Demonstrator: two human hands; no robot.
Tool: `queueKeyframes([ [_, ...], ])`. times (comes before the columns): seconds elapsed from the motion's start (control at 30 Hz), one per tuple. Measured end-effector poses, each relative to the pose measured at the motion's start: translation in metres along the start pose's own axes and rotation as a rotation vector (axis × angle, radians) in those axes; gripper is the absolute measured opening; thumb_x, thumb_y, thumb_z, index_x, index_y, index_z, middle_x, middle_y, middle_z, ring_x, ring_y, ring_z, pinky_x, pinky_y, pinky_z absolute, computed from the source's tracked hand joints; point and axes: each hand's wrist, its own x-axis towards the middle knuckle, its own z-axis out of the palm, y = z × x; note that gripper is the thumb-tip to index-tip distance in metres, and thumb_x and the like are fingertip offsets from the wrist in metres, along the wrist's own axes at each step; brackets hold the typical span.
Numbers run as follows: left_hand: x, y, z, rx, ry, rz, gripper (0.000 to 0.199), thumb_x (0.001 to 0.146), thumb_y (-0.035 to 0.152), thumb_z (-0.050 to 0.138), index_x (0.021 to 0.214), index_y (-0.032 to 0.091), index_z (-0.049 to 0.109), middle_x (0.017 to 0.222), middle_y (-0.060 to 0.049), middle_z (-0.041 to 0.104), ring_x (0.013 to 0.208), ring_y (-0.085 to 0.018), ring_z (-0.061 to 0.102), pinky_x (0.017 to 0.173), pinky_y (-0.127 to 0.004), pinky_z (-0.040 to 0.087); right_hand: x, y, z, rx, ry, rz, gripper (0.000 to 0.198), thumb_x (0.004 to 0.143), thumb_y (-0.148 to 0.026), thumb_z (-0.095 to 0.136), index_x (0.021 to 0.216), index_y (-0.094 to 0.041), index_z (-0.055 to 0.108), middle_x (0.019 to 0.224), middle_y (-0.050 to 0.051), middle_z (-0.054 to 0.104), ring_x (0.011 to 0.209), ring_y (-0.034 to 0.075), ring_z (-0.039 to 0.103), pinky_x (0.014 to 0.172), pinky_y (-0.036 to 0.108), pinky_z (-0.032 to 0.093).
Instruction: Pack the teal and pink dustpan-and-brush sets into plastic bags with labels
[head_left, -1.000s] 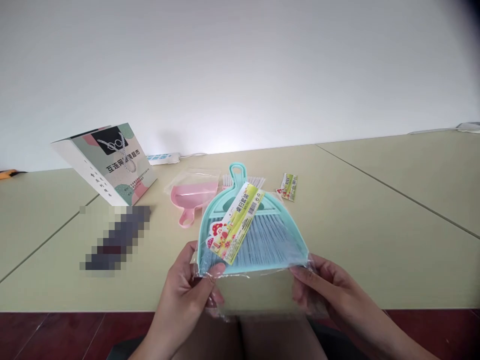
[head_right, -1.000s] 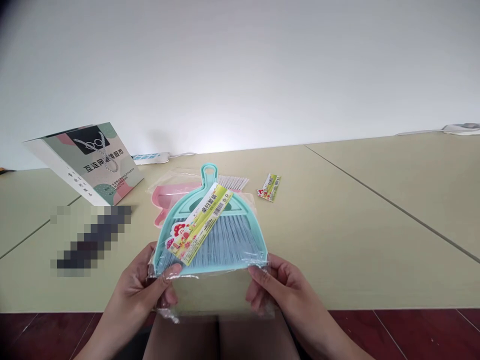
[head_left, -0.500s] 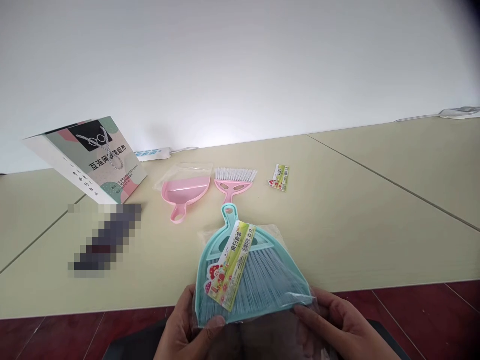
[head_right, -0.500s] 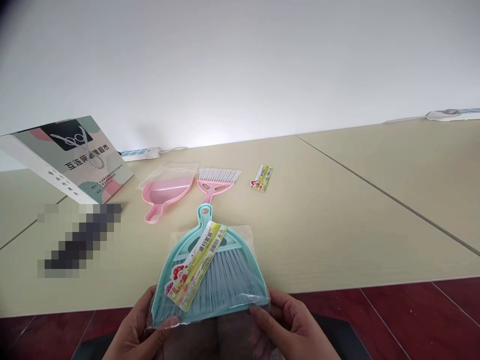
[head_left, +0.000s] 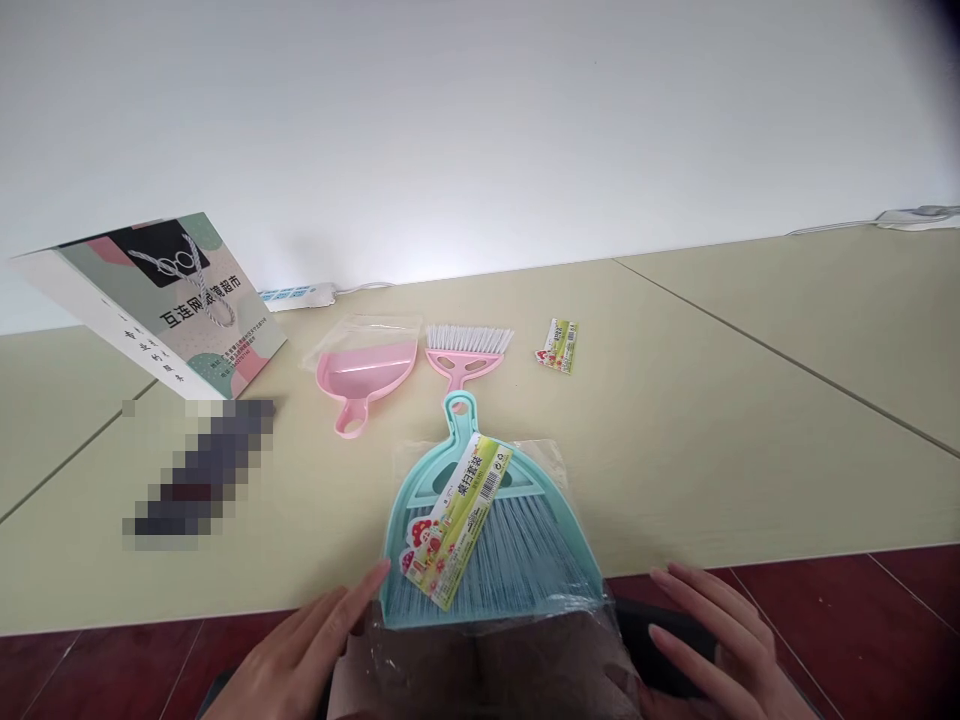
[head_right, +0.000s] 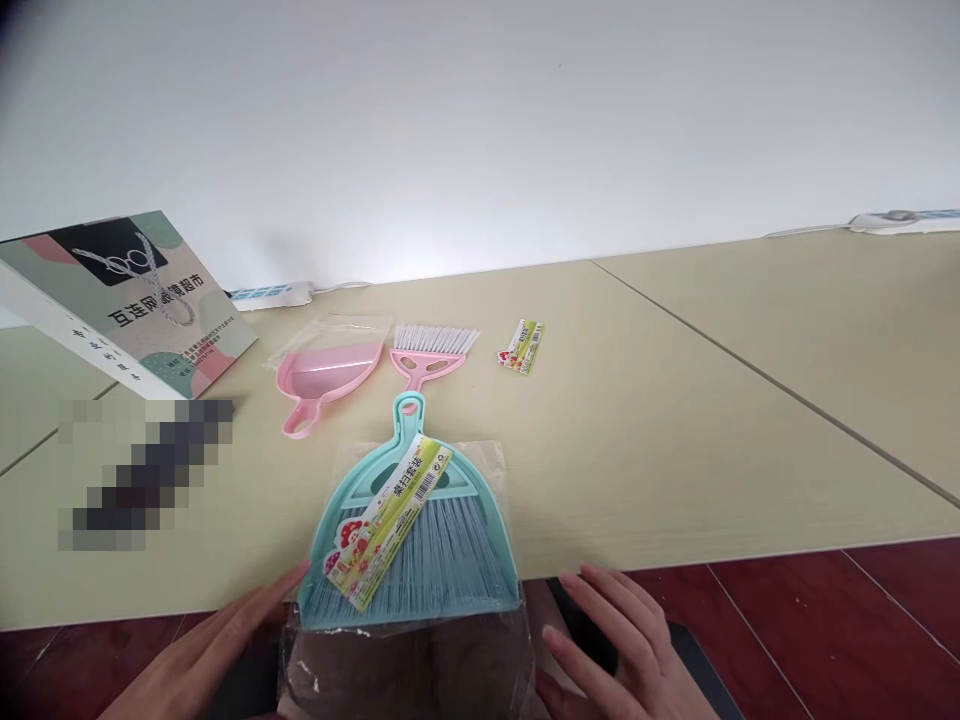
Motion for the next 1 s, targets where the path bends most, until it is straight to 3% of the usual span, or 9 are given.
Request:
queueKeyframes([
  [0.13,0.011,0.003,0.012,0.266,0.169,0.283,0.057,0.081,0.018,0.058,0.133,0.036,0.045,0.077,0.0,0.063,0.061,-0.011,0.059,0.056,-0.017,0.048,0.031,-0.005,0.007,-0.007,-0.095,-0.084,0.045,0.076,-0.022,0.066,0.119,-0.032,0.056,0.115,0.005,0.065,0.106,0.023,0.06,0.097,0.041,0.042],
  [0.2,0.019,0.008,0.016,0.248,0.277,0.36,0.045,0.082,0.017,0.058,0.125,0.029,0.055,0.072,-0.001,0.058,0.06,-0.011,0.055,0.054,-0.018,0.046,0.046,-0.009,0.009,0.1,-0.061,-0.06,0.034,0.078,-0.017,0.062,0.11,-0.029,0.061,0.106,0.004,0.068,0.099,0.021,0.063,0.097,0.042,0.042],
  [0.33,0.034,0.021,0.021,0.155,0.347,0.256,0.013,0.084,0.018,0.054,0.089,0.021,0.066,0.072,-0.003,0.055,0.063,-0.013,0.054,0.055,-0.02,0.046,0.065,-0.018,0.015,0.159,0.055,0.051,0.017,0.079,-0.009,0.056,0.083,-0.025,0.059,0.086,0.002,0.069,0.078,0.017,0.065,0.083,0.038,0.046],
  [0.43,0.045,0.027,0.021,0.117,0.324,0.064,0.02,0.086,0.025,0.051,0.067,0.02,0.054,0.066,-0.001,0.053,0.058,-0.012,0.054,0.052,-0.021,0.045,0.07,-0.025,0.022,0.094,0.111,0.184,0.011,0.08,-0.016,0.058,0.086,-0.024,0.053,0.077,0.001,0.066,0.071,0.018,0.063,0.07,0.035,0.046],
  [0.53,0.054,0.029,0.016,0.059,0.271,-0.109,0.014,0.085,0.036,0.05,0.084,0.023,0.051,0.06,0.004,0.05,0.047,-0.012,0.052,0.047,-0.022,0.041,0.075,-0.029,0.024,0.035,0.101,0.287,0.018,0.084,-0.027,0.054,0.102,-0.022,0.05,0.083,0.005,0.065,0.075,0.021,0.062,0.066,0.034,0.048],
  [0.63,0.06,0.03,0.009,-0.008,0.171,-0.22,0.035,0.086,0.042,0.045,0.115,0.023,0.04,0.058,0.007,0.05,0.046,-0.015,0.053,0.049,-0.024,0.042,0.08,-0.032,0.021,0.014,0.024,0.308,0.022,0.087,-0.027,0.047,0.108,-0.021,0.048,0.087,0.007,0.064,0.078,0.022,0.062,0.065,0.034,0.048],
  [0.73,0.063,0.032,0.004,-0.091,0.093,-0.263,0.045,0.087,0.043,0.043,0.126,0.021,0.034,0.056,0.008,0.047,0.048,-0.016,0.052,0.051,-0.024,0.04,0.085,-0.034,0.019,0.007,-0.025,0.295,0.024,0.088,-0.025,0.044,0.111,-0.02,0.046,0.089,0.007,0.064,0.076,0.021,0.062,0.064,0.034,0.049],
  [0.87,0.063,0.04,0.008,-0.212,0.173,-0.315,0.054,0.086,0.042,0.044,0.134,0.022,0.03,0.054,0.009,0.041,0.046,-0.015,0.045,0.05,-0.024,0.036,0.087,-0.037,0.025,0.09,-0.022,0.358,0.024,0.09,-0.027,0.044,0.112,-0.021,0.044,0.096,0.009,0.063,0.08,0.022,0.062,0.066,0.035,0.051],
  [1.0,0.058,0.045,0.015,-0.296,0.324,-0.295,0.052,0.087,0.039,0.044,0.133,0.021,0.03,0.055,0.008,0.04,0.047,-0.013,0.043,0.051,-0.023,0.035,0.087,-0.039,0.03,0.353,0.058,0.494,0.021,0.091,-0.024,0.043,0.112,-0.023,0.04,0.094,0.007,0.059,0.08,0.018,0.061,0.062,0.029,0.052],
])
